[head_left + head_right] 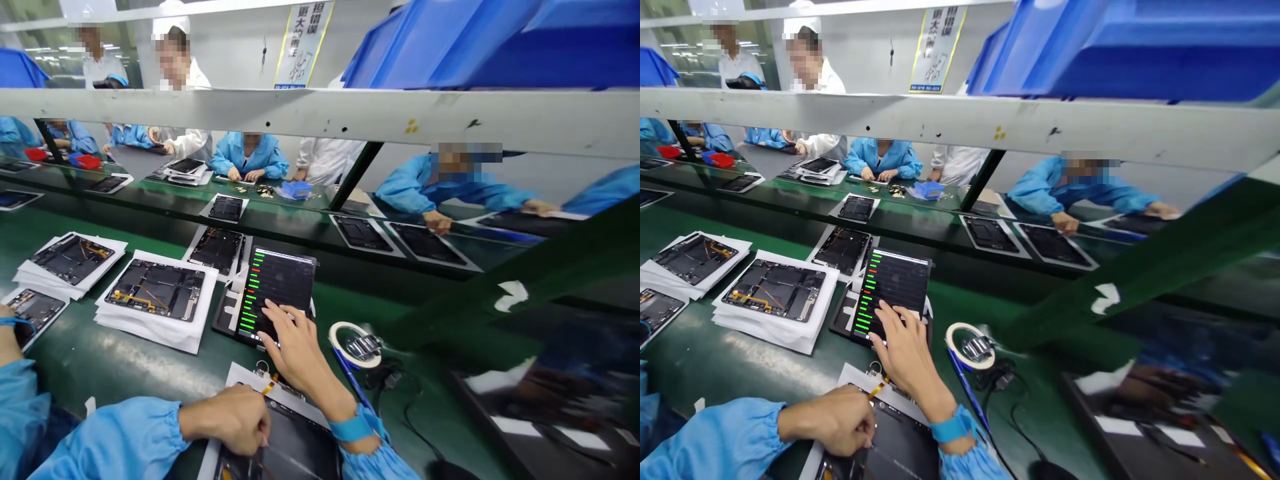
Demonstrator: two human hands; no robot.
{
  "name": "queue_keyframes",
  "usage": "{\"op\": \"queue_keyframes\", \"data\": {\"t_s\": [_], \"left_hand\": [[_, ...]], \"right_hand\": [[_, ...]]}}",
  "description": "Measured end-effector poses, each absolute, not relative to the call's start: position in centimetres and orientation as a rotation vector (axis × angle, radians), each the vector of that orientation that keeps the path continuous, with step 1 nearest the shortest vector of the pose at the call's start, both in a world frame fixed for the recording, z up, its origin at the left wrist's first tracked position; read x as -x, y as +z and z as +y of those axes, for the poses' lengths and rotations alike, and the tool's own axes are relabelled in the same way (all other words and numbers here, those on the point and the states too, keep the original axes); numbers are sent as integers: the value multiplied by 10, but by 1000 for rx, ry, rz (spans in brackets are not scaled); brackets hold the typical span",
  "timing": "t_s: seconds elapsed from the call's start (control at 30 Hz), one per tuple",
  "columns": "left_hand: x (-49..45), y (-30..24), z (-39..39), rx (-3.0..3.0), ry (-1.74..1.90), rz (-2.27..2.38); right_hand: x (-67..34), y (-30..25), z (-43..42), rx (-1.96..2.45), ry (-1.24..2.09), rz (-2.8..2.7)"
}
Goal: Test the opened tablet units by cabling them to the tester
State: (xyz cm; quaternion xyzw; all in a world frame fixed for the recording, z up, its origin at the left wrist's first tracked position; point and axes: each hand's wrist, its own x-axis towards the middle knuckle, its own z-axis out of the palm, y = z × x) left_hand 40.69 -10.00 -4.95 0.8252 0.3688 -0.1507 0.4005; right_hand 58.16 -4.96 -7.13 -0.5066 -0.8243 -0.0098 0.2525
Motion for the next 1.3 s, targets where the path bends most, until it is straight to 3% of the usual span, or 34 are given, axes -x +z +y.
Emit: {"op": "queue_keyframes", "data": {"t_s": [0.37, 0.73, 1.0, 1.3], "left_hand": [[-404, -47, -98, -2106, -286, 952], [-404, -38, -89, -2194, -299, 960], [-457, -12, -101, -2515, -268, 974], [-516, -73, -97, -2585, 132, 810]], "right_hand": [[-609, -66, -57, 1394, -36, -2025], [-726, -45, -132, 1900, 380, -1906], [-704, -51, -132, 2009, 371, -2006], [-704, -21, -147, 2172, 324, -2026]]}}
